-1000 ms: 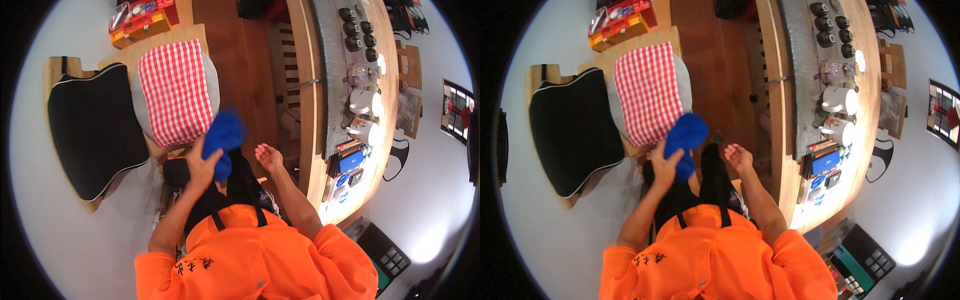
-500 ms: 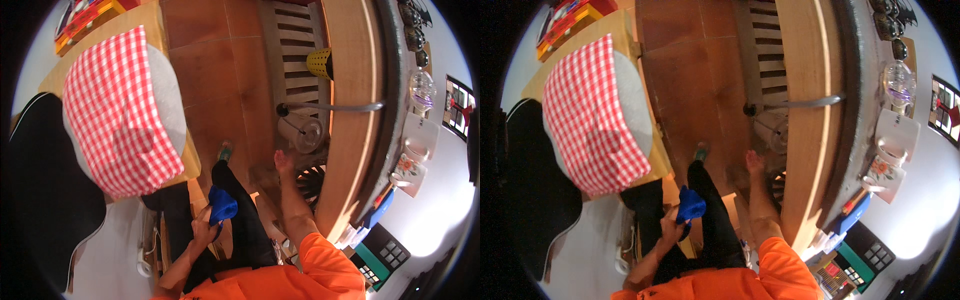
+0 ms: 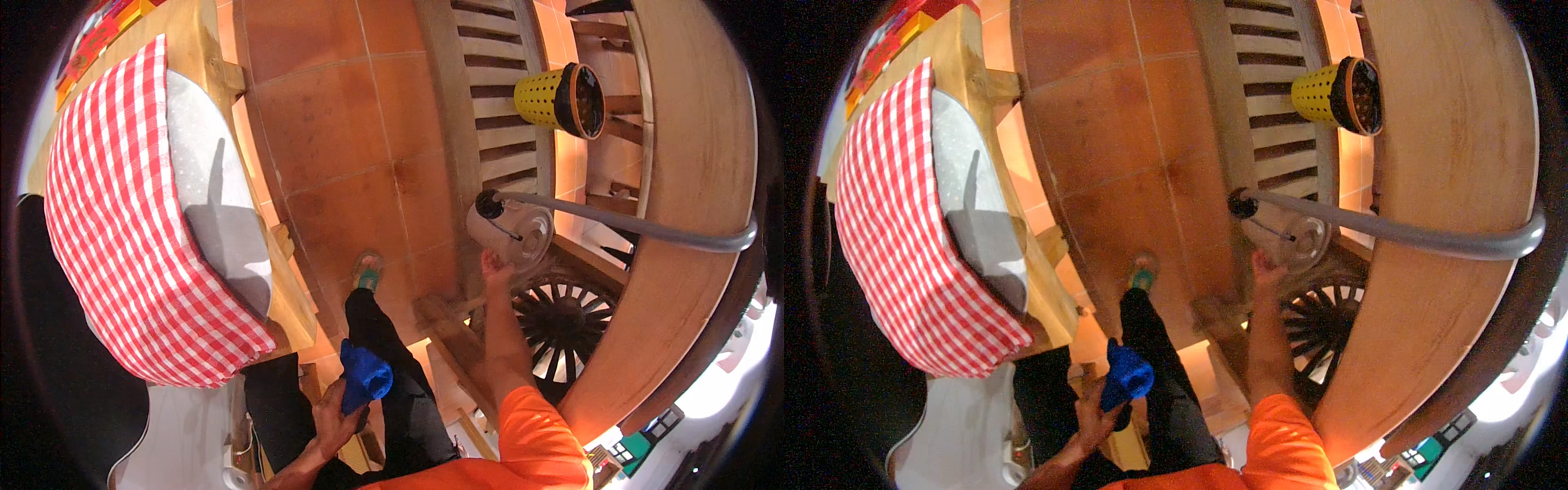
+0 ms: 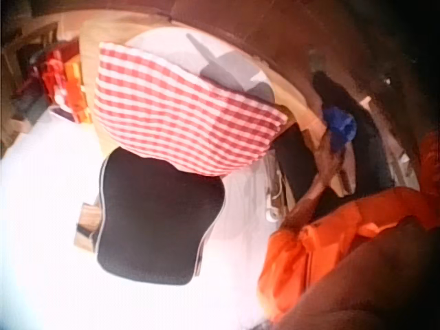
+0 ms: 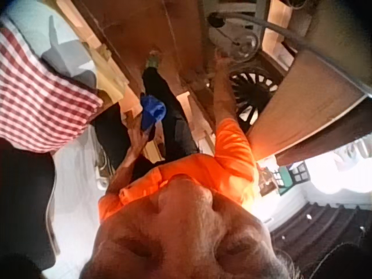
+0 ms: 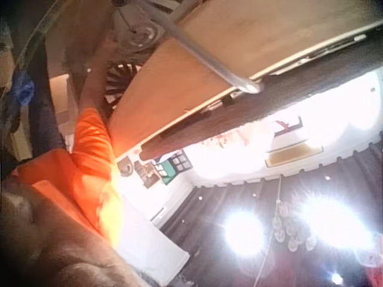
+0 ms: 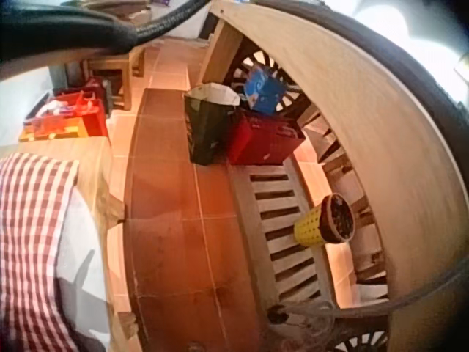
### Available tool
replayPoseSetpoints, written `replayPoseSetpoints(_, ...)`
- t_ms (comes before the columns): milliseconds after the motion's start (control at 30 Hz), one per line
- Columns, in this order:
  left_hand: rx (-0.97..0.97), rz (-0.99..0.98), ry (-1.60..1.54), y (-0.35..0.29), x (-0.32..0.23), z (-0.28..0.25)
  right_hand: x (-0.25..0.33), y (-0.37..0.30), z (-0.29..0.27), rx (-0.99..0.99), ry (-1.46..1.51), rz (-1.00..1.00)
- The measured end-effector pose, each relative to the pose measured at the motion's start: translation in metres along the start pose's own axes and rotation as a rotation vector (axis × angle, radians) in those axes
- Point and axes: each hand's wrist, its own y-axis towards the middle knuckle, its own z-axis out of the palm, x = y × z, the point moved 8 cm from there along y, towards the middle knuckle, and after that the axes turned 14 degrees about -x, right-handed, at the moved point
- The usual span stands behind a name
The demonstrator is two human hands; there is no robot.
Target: The person cleans various surfaces in a room using a blue cloth. They wipe a wooden counter, a wooden chair, a table with a tea set, and a small wooden cabinet. The person also moves a red and white checkered cloth on a chair and handles a basket of snacks.
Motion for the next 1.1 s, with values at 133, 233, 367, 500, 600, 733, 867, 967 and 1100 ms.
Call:
replayPoseSetpoints(133,0.042,-0.031,0.046,-0.001,0.01,0.009,0.005,0.012,-0.007,0.008,0.075,0.005)
replayPoseSetpoints(233,0.043,-0.018,0.095,-0.005,0.015,0.013,0.007,0.016,-0.009,0.021,0.135,0.075)
replayPoseSetpoints(367,0.083,-0.012,0.081,-0.006,0.017,0.016,0.001,-0.019,-0.022,-0.02,0.092,0.006)
replayPoseSetpoints(500,0.074,0.067,0.083,-0.007,0.025,0.021,-0.021,-0.081,-0.051,-0.058,0.003,0.03)
replayPoseSetpoints(600,0.109,0.04,0.083,-0.01,0.021,0.018,-0.001,-0.065,-0.043,0.059,-0.157,-0.169)
replayPoseSetpoints(733,0.126,0.038,0.12,-0.008,0.017,0.012,0.025,-0.015,-0.039,-0.029,-0.067,-0.195)
replayPoseSetpoints(867,0.131,0.041,0.151,-0.014,0.029,0.02,0.014,-0.069,-0.052,0.034,0.003,-0.122)
replayPoseSetpoints(967,0.127,0.025,0.125,-0.011,0.027,0.02,-0.004,-0.077,-0.076,-0.093,-0.034,-0.033)
replayPoseSetpoints(1100,0.119,0.037,0.131,-0.016,0.036,0.021,0.006,-0.055,-0.043,0.143,-0.35,-0.371)
